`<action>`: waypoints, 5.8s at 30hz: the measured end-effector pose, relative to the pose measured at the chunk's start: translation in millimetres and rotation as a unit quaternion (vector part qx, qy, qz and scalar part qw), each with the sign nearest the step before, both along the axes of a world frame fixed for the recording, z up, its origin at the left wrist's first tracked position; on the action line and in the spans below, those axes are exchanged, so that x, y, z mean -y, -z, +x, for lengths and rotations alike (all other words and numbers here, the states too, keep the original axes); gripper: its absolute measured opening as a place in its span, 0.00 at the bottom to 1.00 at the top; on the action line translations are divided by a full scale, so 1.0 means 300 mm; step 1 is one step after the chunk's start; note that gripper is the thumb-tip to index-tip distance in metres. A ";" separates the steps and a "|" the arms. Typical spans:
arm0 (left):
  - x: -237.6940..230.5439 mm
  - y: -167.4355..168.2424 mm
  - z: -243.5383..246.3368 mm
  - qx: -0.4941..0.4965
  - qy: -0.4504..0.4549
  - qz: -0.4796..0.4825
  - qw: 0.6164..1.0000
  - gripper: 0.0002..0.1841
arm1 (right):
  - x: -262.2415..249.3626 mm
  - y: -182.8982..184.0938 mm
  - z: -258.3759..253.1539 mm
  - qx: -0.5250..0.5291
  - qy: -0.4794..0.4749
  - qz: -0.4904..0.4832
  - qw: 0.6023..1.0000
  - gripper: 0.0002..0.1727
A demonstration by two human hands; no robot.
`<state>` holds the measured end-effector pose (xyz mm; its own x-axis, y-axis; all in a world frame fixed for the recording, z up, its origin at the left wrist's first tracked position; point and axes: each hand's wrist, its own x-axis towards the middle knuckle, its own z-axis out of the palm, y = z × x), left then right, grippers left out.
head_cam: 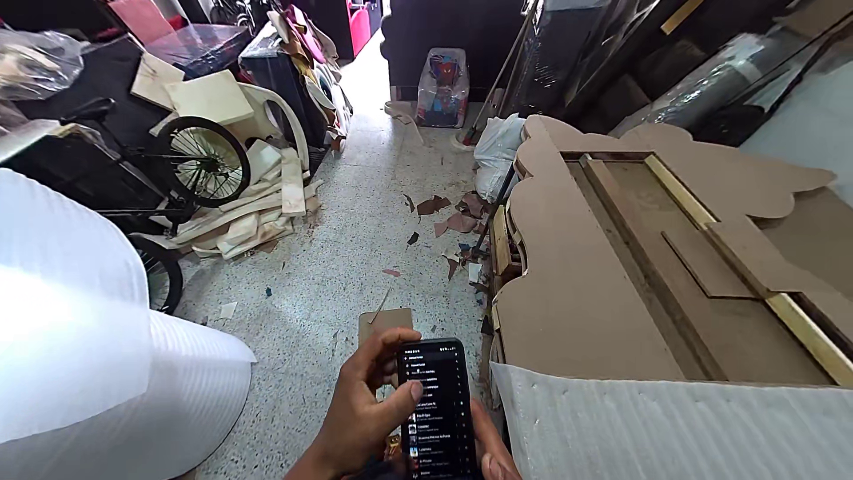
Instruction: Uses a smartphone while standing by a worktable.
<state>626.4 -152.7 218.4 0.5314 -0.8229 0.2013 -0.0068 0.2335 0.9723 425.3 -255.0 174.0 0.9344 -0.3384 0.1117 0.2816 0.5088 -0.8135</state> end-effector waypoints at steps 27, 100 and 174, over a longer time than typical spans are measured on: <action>-0.060 0.013 0.033 -0.044 0.081 -0.052 0.994 0.24 | 0.011 -0.105 0.052 -0.059 0.039 -0.079 0.994 0.29; -0.017 -0.051 -0.098 -0.018 -0.026 -0.031 0.999 0.23 | 0.017 -0.011 -0.079 0.067 -0.078 0.132 0.986 0.44; -0.023 -0.021 -0.194 0.034 0.020 -0.015 0.999 0.45 | 0.005 -0.027 -0.112 0.076 -0.027 0.096 0.992 0.46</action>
<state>568.1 -145.8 224.7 0.4819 -0.8368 0.2598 -0.0619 0.2633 0.9627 391.5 -256.5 181.9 0.9290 -0.3167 0.1916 0.3618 0.6674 -0.6509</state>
